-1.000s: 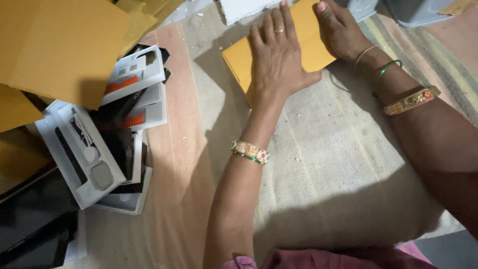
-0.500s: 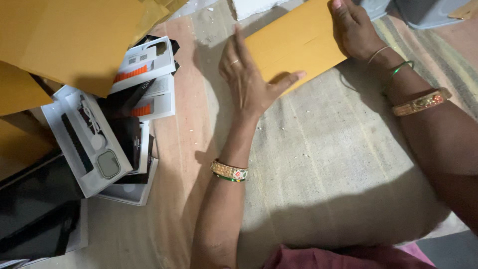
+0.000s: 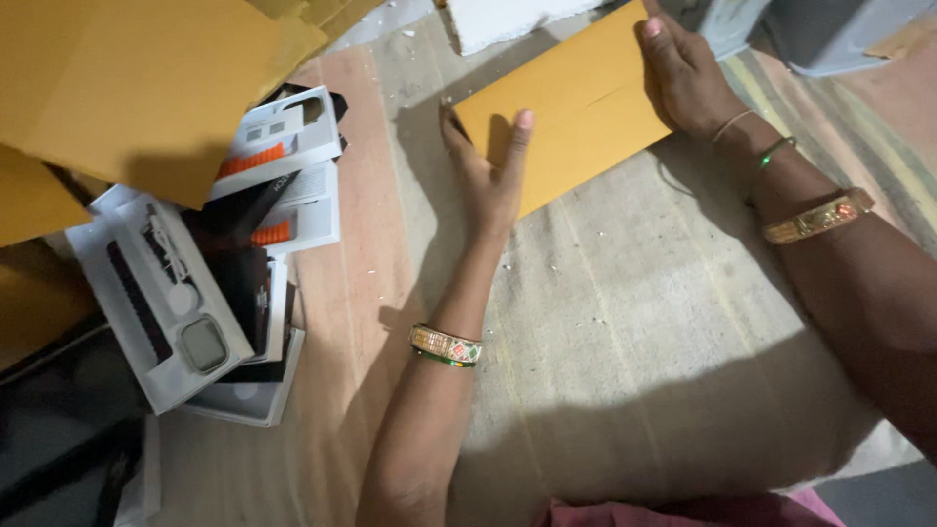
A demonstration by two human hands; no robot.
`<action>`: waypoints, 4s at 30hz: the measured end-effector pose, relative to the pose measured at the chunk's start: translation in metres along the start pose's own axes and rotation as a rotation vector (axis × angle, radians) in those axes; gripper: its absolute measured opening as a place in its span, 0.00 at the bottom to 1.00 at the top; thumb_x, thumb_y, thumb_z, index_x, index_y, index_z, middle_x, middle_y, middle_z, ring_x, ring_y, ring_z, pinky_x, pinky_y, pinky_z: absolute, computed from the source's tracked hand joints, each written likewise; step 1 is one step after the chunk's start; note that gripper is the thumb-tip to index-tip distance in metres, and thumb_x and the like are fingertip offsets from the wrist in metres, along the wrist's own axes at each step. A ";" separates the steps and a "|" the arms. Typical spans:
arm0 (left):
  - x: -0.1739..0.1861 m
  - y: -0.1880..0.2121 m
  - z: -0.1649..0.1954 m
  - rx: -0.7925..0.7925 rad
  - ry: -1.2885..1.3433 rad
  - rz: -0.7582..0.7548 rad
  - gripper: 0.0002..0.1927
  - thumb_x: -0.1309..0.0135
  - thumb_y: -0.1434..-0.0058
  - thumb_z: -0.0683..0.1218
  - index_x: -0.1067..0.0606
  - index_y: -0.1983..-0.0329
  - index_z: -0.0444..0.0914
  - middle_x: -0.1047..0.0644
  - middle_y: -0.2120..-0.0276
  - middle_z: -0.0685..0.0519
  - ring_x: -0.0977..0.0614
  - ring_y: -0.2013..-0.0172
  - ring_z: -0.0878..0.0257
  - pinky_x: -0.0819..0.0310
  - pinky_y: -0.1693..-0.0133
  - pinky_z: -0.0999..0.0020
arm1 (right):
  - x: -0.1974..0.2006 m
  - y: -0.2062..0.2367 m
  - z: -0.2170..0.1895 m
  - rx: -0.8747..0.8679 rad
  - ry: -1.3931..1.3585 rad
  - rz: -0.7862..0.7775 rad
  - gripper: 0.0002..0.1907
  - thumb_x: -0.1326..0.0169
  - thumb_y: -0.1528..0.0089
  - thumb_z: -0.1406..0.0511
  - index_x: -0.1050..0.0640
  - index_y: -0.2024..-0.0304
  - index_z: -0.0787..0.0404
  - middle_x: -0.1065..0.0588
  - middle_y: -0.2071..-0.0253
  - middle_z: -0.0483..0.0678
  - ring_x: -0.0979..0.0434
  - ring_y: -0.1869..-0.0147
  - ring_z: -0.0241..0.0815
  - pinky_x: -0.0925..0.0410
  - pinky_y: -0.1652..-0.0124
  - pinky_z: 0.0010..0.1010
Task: The person folds flat yellow cardboard boxes into open rectangular boxes one at a time, pressing the sides and creasing the flaps by hand, and sets each finished box onto a pile of folded boxes on the fabric-covered surface.
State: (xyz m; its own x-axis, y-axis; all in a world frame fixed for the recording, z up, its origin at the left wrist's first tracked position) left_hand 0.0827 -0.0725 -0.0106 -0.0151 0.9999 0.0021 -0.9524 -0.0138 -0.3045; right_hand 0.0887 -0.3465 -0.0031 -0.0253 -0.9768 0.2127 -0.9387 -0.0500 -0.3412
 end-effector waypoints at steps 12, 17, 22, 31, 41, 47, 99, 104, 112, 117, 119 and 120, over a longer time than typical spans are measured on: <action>0.003 -0.016 -0.024 0.166 0.424 0.003 0.50 0.25 0.56 0.58 0.37 0.37 0.32 0.25 0.48 0.42 0.21 0.48 0.54 0.21 0.46 0.60 | 0.003 -0.001 0.004 -0.010 -0.001 0.001 0.30 0.62 0.21 0.50 0.37 0.26 0.65 0.30 0.37 0.41 0.33 0.34 0.33 0.36 0.35 0.28; 0.005 -0.017 -0.025 0.163 0.377 0.012 0.50 0.25 0.57 0.58 0.36 0.38 0.31 0.24 0.50 0.42 0.19 0.48 0.53 0.17 0.47 0.62 | -0.005 0.008 -0.043 0.006 0.458 0.123 0.29 0.61 0.21 0.50 0.34 0.27 0.63 0.23 0.44 0.48 0.23 0.39 0.41 0.31 0.42 0.29; 0.005 -0.016 -0.022 0.181 0.427 0.022 0.48 0.25 0.55 0.55 0.36 0.39 0.30 0.25 0.49 0.40 0.20 0.49 0.53 0.19 0.47 0.60 | -0.044 0.012 -0.101 0.179 1.085 0.182 0.27 0.62 0.23 0.59 0.37 0.28 0.70 0.34 0.32 0.68 0.40 0.26 0.66 0.50 0.32 0.59; 0.004 -0.015 -0.005 0.121 0.576 -0.052 0.39 0.27 0.47 0.47 0.35 0.37 0.36 0.24 0.46 0.45 0.21 0.48 0.57 0.21 0.49 0.62 | -0.154 0.028 -0.118 0.317 1.072 -0.267 0.34 0.67 0.24 0.55 0.50 0.22 0.67 0.53 0.19 0.59 0.64 0.14 0.51 0.71 0.23 0.53; 0.003 -0.014 -0.007 0.142 0.522 -0.052 0.35 0.27 0.47 0.48 0.32 0.40 0.36 0.22 0.50 0.47 0.20 0.50 0.57 0.20 0.50 0.62 | -0.100 0.005 -0.095 0.186 1.151 -0.205 0.40 0.73 0.26 0.47 0.51 0.22 0.68 0.55 0.19 0.59 0.66 0.15 0.53 0.71 0.25 0.51; 0.005 -0.014 -0.010 0.159 0.451 -0.021 0.39 0.26 0.52 0.52 0.32 0.40 0.38 0.22 0.52 0.48 0.18 0.51 0.58 0.18 0.50 0.63 | -0.040 -0.003 -0.068 0.087 1.000 -0.068 0.38 0.69 0.24 0.49 0.53 0.21 0.67 0.57 0.19 0.64 0.66 0.16 0.60 0.66 0.23 0.48; -0.072 0.012 0.105 -0.583 -1.259 -0.253 0.69 0.36 0.67 0.82 0.41 0.28 0.40 0.35 0.34 0.44 0.40 0.32 0.44 0.57 0.37 0.19 | -0.013 -0.015 -0.010 0.007 -0.081 -0.007 0.29 0.62 0.22 0.53 0.39 0.24 0.61 0.34 0.29 0.47 0.37 0.26 0.36 0.41 0.29 0.29; -0.156 -0.004 0.095 -0.578 -1.437 -0.349 0.75 0.34 0.71 0.77 0.49 0.27 0.33 0.40 0.31 0.41 0.41 0.30 0.48 0.54 0.36 0.25 | -0.012 -0.015 -0.016 0.131 -0.185 -0.049 0.28 0.64 0.21 0.56 0.44 0.22 0.62 0.38 0.23 0.50 0.41 0.20 0.40 0.44 0.24 0.32; -0.173 -0.010 0.077 -0.588 -1.389 -0.372 0.70 0.35 0.65 0.74 0.48 0.28 0.30 0.39 0.30 0.40 0.38 0.31 0.46 0.46 0.35 0.37 | -0.013 -0.009 -0.025 0.114 0.046 -0.038 0.27 0.67 0.21 0.58 0.44 0.23 0.62 0.41 0.22 0.51 0.41 0.20 0.42 0.44 0.25 0.33; -0.153 -0.008 0.076 -0.551 -1.396 -0.448 0.74 0.37 0.63 0.77 0.50 0.27 0.26 0.40 0.31 0.37 0.39 0.31 0.46 0.48 0.34 0.41 | -0.012 -0.005 -0.019 -0.121 0.036 0.056 0.30 0.63 0.23 0.55 0.39 0.21 0.60 0.30 0.40 0.51 0.41 0.41 0.41 0.42 0.44 0.29; -0.137 -0.009 0.078 -0.535 -1.423 -0.470 0.73 0.38 0.63 0.78 0.51 0.28 0.26 0.40 0.31 0.36 0.39 0.32 0.46 0.48 0.36 0.40 | -0.010 -0.002 -0.014 -0.211 0.061 0.072 0.30 0.62 0.24 0.54 0.37 0.23 0.59 0.25 0.47 0.49 0.37 0.47 0.39 0.39 0.49 0.26; -0.129 -0.008 0.080 -0.526 -1.420 -0.465 0.73 0.38 0.63 0.77 0.51 0.27 0.26 0.40 0.31 0.36 0.39 0.32 0.46 0.48 0.36 0.40 | -0.012 -0.004 -0.019 -0.155 0.076 0.046 0.30 0.62 0.24 0.53 0.37 0.24 0.61 0.26 0.44 0.46 0.33 0.43 0.35 0.36 0.45 0.25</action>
State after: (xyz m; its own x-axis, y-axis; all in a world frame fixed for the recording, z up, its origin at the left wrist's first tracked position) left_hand 0.0683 -0.2021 0.0676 -0.3125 0.0917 0.9455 -0.7517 0.5846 -0.3052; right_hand 0.0857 -0.3305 0.0134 -0.0903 -0.9584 0.2706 -0.9774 0.0332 -0.2087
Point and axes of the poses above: each hand's wrist, its own y-axis away from the middle knuckle, its own x-axis out of the back of the hand, z = x × y, the point moved 9 cm from there along -y, towards the middle knuckle
